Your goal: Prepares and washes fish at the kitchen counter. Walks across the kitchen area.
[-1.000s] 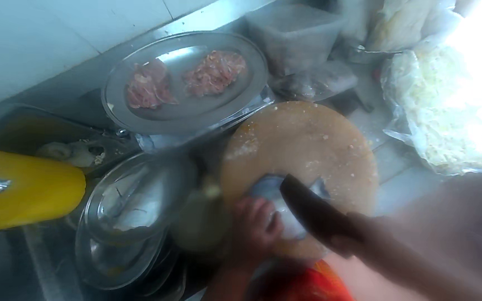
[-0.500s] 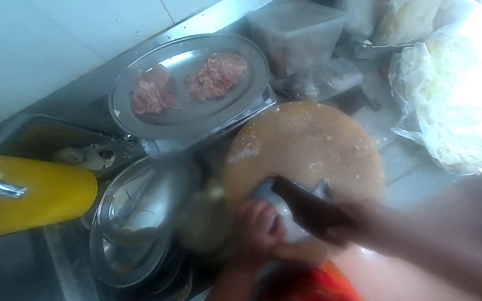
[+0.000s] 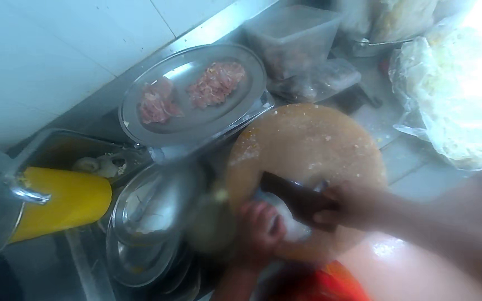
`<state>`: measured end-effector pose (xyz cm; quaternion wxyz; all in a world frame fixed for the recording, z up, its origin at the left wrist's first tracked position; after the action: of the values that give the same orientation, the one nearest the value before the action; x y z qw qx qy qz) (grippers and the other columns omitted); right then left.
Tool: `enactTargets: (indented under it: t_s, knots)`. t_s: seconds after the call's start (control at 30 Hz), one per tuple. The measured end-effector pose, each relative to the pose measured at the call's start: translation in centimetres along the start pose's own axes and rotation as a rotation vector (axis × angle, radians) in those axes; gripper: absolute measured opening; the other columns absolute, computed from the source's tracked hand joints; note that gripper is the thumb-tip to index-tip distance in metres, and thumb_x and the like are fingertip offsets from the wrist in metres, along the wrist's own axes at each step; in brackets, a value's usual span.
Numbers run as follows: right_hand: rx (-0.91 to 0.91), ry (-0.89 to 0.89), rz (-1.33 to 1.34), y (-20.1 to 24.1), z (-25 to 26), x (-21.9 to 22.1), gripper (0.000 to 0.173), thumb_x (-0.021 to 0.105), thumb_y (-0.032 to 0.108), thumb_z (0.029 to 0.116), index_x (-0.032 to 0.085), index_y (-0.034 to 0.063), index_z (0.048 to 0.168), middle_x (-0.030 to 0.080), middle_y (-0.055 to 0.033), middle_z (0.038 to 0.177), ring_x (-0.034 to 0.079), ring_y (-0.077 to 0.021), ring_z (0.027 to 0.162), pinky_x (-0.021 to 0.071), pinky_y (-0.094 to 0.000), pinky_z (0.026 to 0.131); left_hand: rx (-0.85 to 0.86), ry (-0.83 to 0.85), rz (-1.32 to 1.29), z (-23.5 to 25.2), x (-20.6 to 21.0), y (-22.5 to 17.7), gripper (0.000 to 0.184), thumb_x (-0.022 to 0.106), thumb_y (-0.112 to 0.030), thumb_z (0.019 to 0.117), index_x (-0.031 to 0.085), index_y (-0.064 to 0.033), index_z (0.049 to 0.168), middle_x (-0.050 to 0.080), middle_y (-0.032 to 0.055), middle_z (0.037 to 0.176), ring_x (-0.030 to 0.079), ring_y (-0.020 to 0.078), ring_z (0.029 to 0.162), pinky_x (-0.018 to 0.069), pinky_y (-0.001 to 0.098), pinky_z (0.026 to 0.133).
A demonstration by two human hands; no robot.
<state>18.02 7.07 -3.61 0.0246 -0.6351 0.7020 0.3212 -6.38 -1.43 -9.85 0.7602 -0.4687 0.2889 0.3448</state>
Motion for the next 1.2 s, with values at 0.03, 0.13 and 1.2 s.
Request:
enactTargets:
  t_s: [0.03, 0.13, 1.2]
  knots:
    - [-0.009, 0.009, -0.001, 0.0, 0.2, -0.1, 0.040, 0.069, 0.060, 0.0920, 0.067, 0.0199, 0.098, 0.066, 0.0020, 0.077, 0.065, -0.0104, 0.065, 0.0576, -0.0343, 0.061, 0.001, -0.003, -0.004, 0.0, 0.0, 0.0, 0.014, 0.072, -0.028, 0.0868, 0.074, -0.0168, 0.095, 0.071, -0.0010, 0.103, 0.063, 0.0172, 0.108, 0.0507, 0.0373, 0.098]
    - [-0.050, 0.051, -0.045, -1.0, -0.5, -0.6, 0.038, 0.070, 0.057, 0.0920, 0.067, 0.0205, 0.100, 0.066, 0.0036, 0.081, 0.066, -0.0099, 0.074, 0.0575, -0.0355, 0.069, -0.007, 0.011, -0.014, 0.1, 0.0, 0.0, 0.013, 0.071, -0.028, 0.0870, 0.074, -0.0175, 0.095, 0.070, -0.0013, 0.104, 0.062, 0.0179, 0.110, 0.0506, 0.0384, 0.098]
    - [0.174, -0.268, 0.716, -8.4, -14.3, 6.4, 0.035, 0.064, 0.041, 0.1017, 0.067, 0.0076, 0.112, 0.065, -0.0082, 0.076, 0.062, -0.0196, 0.058, 0.0546, -0.0400, 0.056, 0.408, 0.554, 0.205, 1.4, -3.1, -0.8, 0.056, 0.064, -0.036, 0.0894, 0.060, -0.0194, 0.143, 0.055, 0.0078, 0.151, 0.046, 0.0356, 0.143, 0.0440, 0.0568, 0.112]
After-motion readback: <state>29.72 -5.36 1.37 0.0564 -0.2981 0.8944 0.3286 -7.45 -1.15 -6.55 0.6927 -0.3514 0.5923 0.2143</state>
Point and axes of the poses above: each hand's wrist, its own z-axis towards the middle knuckle, its own x-axis out of the palm, y = z × x, the point moved 3 cm from there along z, towards the middle knuckle
